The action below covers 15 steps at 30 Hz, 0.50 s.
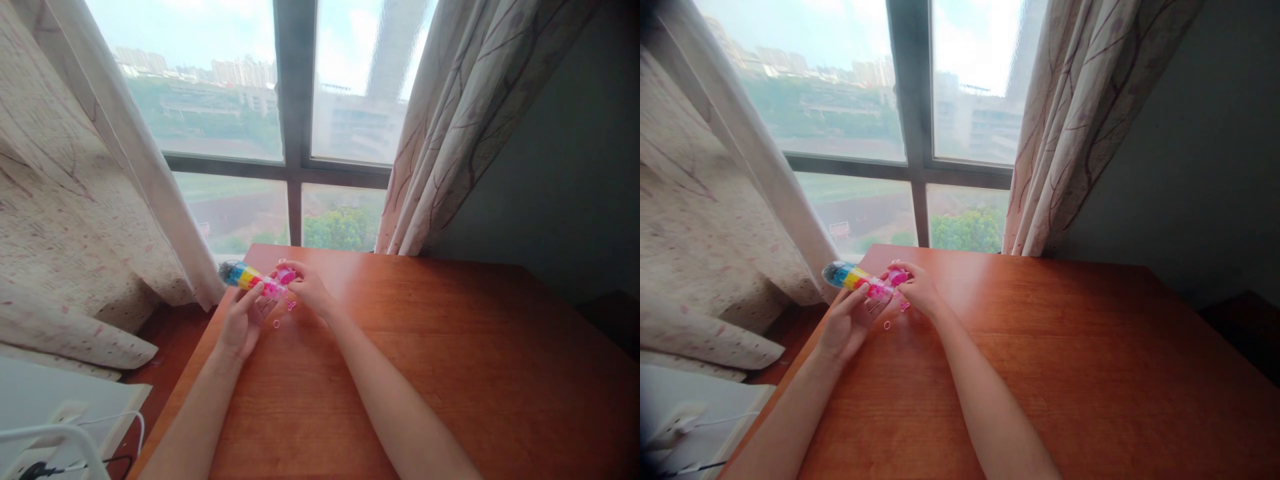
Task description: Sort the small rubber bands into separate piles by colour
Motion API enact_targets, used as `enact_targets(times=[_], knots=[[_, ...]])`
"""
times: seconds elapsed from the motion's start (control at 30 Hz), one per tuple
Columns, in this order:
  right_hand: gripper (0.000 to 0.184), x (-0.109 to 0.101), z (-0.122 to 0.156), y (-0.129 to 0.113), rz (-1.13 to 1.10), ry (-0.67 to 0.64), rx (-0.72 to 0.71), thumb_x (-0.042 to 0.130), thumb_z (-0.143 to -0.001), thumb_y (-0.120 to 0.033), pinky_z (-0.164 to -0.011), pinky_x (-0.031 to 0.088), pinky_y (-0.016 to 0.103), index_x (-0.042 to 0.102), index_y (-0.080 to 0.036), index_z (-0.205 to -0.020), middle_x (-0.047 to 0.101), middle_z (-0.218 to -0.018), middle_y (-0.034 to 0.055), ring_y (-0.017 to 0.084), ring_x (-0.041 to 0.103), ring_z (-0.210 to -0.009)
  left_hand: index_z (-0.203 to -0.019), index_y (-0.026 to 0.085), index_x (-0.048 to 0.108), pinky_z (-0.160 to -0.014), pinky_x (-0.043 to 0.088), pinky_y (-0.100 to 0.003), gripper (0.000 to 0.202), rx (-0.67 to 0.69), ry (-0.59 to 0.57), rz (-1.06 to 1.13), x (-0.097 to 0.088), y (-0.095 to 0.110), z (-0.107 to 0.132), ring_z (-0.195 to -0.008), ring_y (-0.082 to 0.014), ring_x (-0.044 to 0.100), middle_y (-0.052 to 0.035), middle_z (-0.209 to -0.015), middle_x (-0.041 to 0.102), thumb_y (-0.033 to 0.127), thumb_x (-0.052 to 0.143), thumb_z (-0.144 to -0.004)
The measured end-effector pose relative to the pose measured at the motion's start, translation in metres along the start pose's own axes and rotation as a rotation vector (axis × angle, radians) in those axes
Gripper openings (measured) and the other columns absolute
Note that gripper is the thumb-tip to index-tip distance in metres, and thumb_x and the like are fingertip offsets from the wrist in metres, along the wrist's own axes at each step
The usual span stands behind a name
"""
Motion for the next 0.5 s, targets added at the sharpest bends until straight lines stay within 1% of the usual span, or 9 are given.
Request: enact_targets(times=[0.07,0.2,0.27,0.33,0.5], knots=[[0.046,0.0010,0.0015,-0.0022,-0.008,-0.014,0.000,0.054,-0.067,-0.005,-0.068,0.054,0.025,0.068,-0.020,-0.108,0.072,-0.099,0.0019,0.014,0.063,-0.072,-0.105,0.018,0.067,-0.080,0.061,-0.034,0.027,0.004,0.001,0.004,0.0002,0.0006,0.0000,-0.084,-0.0210,0.074,-0.0082,-0.106,0.075,0.016,0.071,-0.078],[0.036,0.0019,0.0011,-0.0050,-0.029,-0.013,-0.028,0.055,-0.074,-0.009,-0.083,0.053,0.031,0.068,-0.021,-0.105,0.072,-0.100,0.0017,0.018,0.065,-0.093,-0.101,0.017,0.067,-0.078,0.062,-0.031,0.025,0.011,0.002,0.011,0.0001,0.0013,0.0002,-0.084,-0.0205,0.074,-0.0082,-0.105,0.075,0.015,0.071,-0.077],[0.030,0.0017,-0.0010,-0.0035,-0.036,-0.001,-0.042,0.054,-0.079,-0.012,-0.088,0.052,0.033,0.068,-0.021,-0.104,0.072,-0.099,0.0022,0.018,0.064,-0.097,-0.102,0.017,0.067,-0.078,0.062,-0.032,0.025,0.012,-0.002,0.012,0.0003,0.0013,0.0003,-0.084,-0.0208,0.074,-0.0084,-0.105,0.075,0.015,0.071,-0.077],[0.029,0.0012,-0.0034,-0.0007,-0.039,0.012,-0.051,0.053,-0.080,-0.013,-0.089,0.051,0.033,0.068,-0.021,-0.103,0.072,-0.098,0.0023,0.018,0.064,-0.099,-0.103,0.017,0.067,-0.078,0.062,-0.032,0.026,0.014,-0.010,0.013,0.0007,0.0011,0.0002,-0.083,-0.0207,0.074,-0.0085,-0.105,0.075,0.015,0.071,-0.078],[0.033,0.0007,-0.0050,0.0019,-0.028,0.019,-0.057,0.054,-0.075,-0.009,-0.086,0.052,0.031,0.068,-0.022,-0.102,0.072,-0.098,0.0017,0.018,0.065,-0.094,-0.104,0.018,0.067,-0.079,0.062,-0.031,0.027,0.020,-0.021,0.015,0.0003,0.0007,-0.0007,-0.083,-0.0196,0.074,-0.0077,-0.107,0.075,0.014,0.071,-0.078]])
Point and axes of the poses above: each hand's wrist, its own z-axis away from the middle knuckle, its own x-axis out of the palm, y = z × x, the point moved 9 cm from there along -z, towards the middle knuckle
